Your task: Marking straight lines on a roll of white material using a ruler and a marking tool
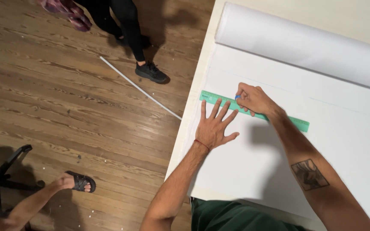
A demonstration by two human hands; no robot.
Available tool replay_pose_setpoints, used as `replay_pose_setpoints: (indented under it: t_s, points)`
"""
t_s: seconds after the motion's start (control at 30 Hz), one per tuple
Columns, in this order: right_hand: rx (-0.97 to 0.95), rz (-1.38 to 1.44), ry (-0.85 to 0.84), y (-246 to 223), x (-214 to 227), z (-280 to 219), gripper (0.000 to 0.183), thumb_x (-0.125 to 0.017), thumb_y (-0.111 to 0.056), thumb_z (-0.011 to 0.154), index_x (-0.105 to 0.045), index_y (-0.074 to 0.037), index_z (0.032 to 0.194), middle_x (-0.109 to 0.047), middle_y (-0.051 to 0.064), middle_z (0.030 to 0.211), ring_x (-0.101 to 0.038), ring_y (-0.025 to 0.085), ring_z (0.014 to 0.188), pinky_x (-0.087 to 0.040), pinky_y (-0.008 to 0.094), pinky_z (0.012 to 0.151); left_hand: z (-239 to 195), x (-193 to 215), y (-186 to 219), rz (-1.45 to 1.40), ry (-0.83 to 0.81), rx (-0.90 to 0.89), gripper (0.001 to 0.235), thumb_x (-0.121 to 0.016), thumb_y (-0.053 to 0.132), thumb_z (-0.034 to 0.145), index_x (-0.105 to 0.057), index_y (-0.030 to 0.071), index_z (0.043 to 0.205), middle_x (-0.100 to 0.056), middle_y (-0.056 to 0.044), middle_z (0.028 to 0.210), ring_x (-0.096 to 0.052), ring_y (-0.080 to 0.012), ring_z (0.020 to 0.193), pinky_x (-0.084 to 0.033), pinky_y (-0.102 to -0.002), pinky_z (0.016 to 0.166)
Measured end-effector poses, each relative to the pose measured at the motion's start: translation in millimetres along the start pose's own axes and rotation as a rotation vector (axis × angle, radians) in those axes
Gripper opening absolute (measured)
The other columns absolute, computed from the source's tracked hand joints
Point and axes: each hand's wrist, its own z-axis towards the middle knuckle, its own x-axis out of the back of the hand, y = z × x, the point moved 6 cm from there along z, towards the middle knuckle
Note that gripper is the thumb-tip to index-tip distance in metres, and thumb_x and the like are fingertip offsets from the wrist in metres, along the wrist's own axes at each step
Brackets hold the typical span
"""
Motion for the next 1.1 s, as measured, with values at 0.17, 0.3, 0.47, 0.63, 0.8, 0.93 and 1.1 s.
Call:
replay_pose_setpoints:
  t_s: [0.17, 0.3, 0.47, 0.63, 0.8, 0.93, 1.1]
  points:
    - [0.019, 0.341, 0.166, 7.7, 9.4, -20.6, 0.029, -0.07, -0.008, 0.107, -0.063, 0.002, 0.133, -0.076, 0.02, 0.084, -0.068, 0.024, 0.049, -0.055, 0.033, 0.034, -4.5, 0.0, 4.3, -0.019, 0.001, -0.02, 0.083, -0.048, 0.088, 0.101, -0.06, 0.04, 0.167, -0.055, -0.004, 0.179, -0.041, -0.0344, 0.174, -0.015, -0.085, 0.142]
    - [0.134, 0.829, 0.284, 13.8, 29.5, -74.0, 0.031, -0.061, -0.006, 0.118, -0.053, -0.002, 0.148, -0.068, 0.015, 0.086, -0.071, 0.021, 0.068, -0.057, 0.026, 0.038, -0.6, 3.4, 1.5, -0.01, 0.009, -0.022, 0.081, -0.048, 0.087, 0.102, -0.062, 0.039, 0.166, -0.057, -0.005, 0.178, -0.043, -0.0361, 0.174, -0.016, -0.086, 0.141]
    - [0.01, 0.753, 0.398, 90.1, -10.7, -170.1, 0.052, -0.07, -0.019, 0.114, -0.054, 0.005, 0.157, -0.074, 0.024, 0.097, -0.075, 0.033, 0.085, -0.059, 0.038, 0.045, -13.4, 12.5, 6.7, -0.025, -0.009, -0.049, 0.073, -0.049, 0.079, 0.109, -0.066, 0.035, 0.164, -0.06, -0.01, 0.175, -0.047, -0.0407, 0.17, -0.019, -0.088, 0.137]
    - [-0.113, 0.83, 0.502, 153.8, -75.3, -267.0, 0.046, -0.071, -0.019, 0.112, -0.061, 0.006, 0.15, -0.074, 0.027, 0.095, -0.075, 0.034, 0.075, -0.059, 0.041, 0.04, -55.5, 24.9, 28.9, 0.003, -0.09, -0.062, 0.071, -0.048, 0.075, 0.113, -0.062, 0.033, 0.168, -0.058, -0.013, 0.175, -0.044, -0.0435, 0.17, -0.019, -0.089, 0.134]
    - [-0.084, 0.881, 0.503, 138.1, -102.1, -322.3, 0.015, -0.069, 0.001, 0.11, -0.072, 0.002, 0.125, -0.063, 0.015, 0.074, -0.058, 0.023, 0.056, -0.051, 0.038, 0.042, -96.0, 40.1, 81.7, 0.056, -0.179, -0.172, 0.084, -0.055, 0.078, 0.111, -0.055, 0.023, 0.175, -0.053, -0.019, 0.179, -0.044, -0.0506, 0.166, -0.029, -0.088, 0.125]
    - [-0.126, 0.867, 0.567, 141.5, -97.5, -362.0, 0.012, -0.068, -0.002, 0.111, -0.073, 0.001, 0.12, -0.061, 0.014, 0.068, -0.052, 0.022, 0.05, -0.041, 0.035, 0.043, -120.9, 25.1, 155.3, 0.022, -0.207, -0.267, 0.085, -0.055, 0.077, 0.111, -0.054, 0.022, 0.176, -0.051, -0.018, 0.181, -0.044, -0.0491, 0.166, -0.03, -0.085, 0.124]
    - [-0.086, 0.981, 0.66, 196.1, -86.8, -456.4, 0.014, -0.07, -0.01, 0.113, -0.073, -0.001, 0.123, -0.063, 0.012, 0.079, -0.055, 0.018, 0.059, -0.052, 0.035, 0.044, -130.0, -6.1, 272.8, -0.02, -0.243, -0.428, 0.085, -0.06, 0.073, 0.11, -0.056, 0.017, 0.174, -0.049, -0.017, 0.183, -0.045, -0.0466, 0.165, -0.035, -0.081, 0.12]
